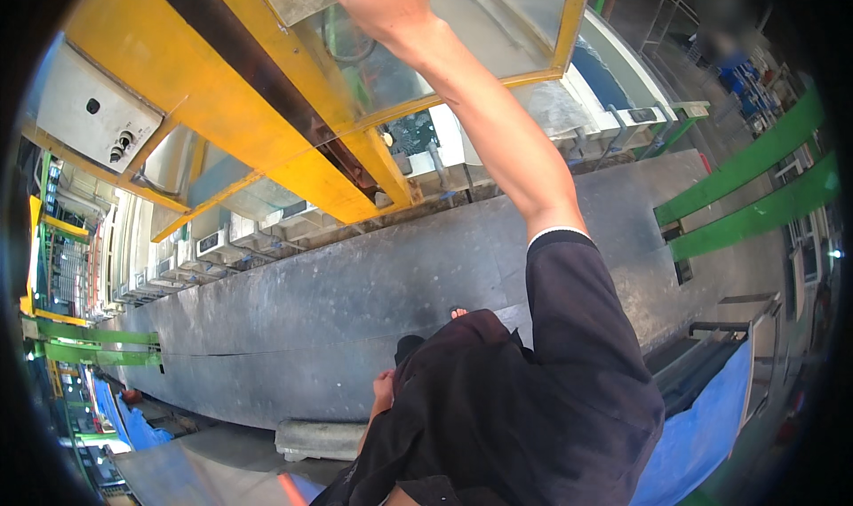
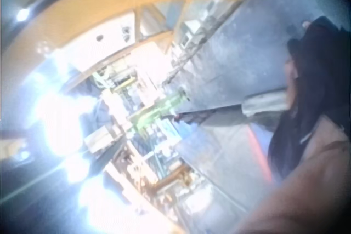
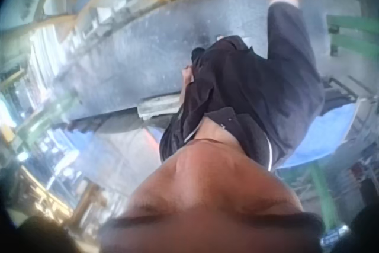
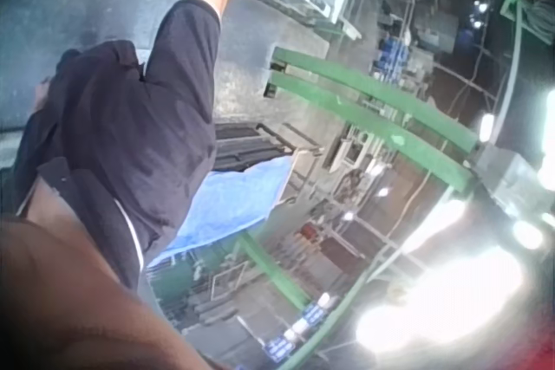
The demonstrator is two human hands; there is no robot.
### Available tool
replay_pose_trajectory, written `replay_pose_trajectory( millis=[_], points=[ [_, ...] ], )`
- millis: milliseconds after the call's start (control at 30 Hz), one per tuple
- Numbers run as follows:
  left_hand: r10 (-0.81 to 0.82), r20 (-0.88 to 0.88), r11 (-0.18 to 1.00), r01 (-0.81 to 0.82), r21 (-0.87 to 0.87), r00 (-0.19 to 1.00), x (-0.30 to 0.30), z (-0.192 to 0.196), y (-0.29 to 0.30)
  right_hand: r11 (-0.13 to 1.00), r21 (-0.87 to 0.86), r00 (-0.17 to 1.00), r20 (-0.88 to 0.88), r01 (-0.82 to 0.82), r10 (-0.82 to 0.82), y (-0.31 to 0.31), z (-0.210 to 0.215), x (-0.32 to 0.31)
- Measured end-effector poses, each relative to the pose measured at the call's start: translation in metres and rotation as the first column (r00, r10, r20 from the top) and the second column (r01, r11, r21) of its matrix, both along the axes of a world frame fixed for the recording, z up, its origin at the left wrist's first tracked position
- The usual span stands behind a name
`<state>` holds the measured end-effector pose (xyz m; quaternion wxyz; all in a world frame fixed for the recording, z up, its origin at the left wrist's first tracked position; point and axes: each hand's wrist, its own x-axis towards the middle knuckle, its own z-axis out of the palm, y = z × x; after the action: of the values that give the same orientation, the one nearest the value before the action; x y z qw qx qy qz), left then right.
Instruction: The person stands at a yellow industrial control panel and repeatedly turns a black rotary knob with their right hand. The camera remains in a first-person view focused on the panel and the operator's hand throughout the sequence.
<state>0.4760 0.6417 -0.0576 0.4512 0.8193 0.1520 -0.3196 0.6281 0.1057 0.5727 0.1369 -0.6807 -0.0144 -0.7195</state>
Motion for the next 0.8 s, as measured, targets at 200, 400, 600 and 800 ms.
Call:
replay_pose_trajectory(
  millis=[200, 400, 600, 800],
  points=[
    [0.016, -0.075, 1.0, -0.015, 0.014, 0.997, -0.013, 0.004, 0.008, 0.998, -0.047, 0.995, 0.088, -0.034, 0.038, -0.006, -0.005, 0.008],
    [0.0, -0.09, 0.997, 0.006, 0.076, 0.996, -0.004, 0.034, -0.011, 0.985, -0.166, 0.991, 0.119, -0.039, 0.059, -0.016, -0.015, 0.016],
    [0.04, -0.04, 0.999, -0.04, -0.002, 0.998, 0.017, 0.016, -0.013, 0.936, -0.348, 0.972, 0.2, -0.049, 0.125, -0.036, -0.024, 0.031],
    [0.01, -0.05, 0.999, -0.012, -0.049, 0.999, 0.029, 0.036, -0.035, 0.916, -0.399, 0.969, 0.208, -0.041, 0.134, -0.042, -0.032, 0.039]
  ],
)
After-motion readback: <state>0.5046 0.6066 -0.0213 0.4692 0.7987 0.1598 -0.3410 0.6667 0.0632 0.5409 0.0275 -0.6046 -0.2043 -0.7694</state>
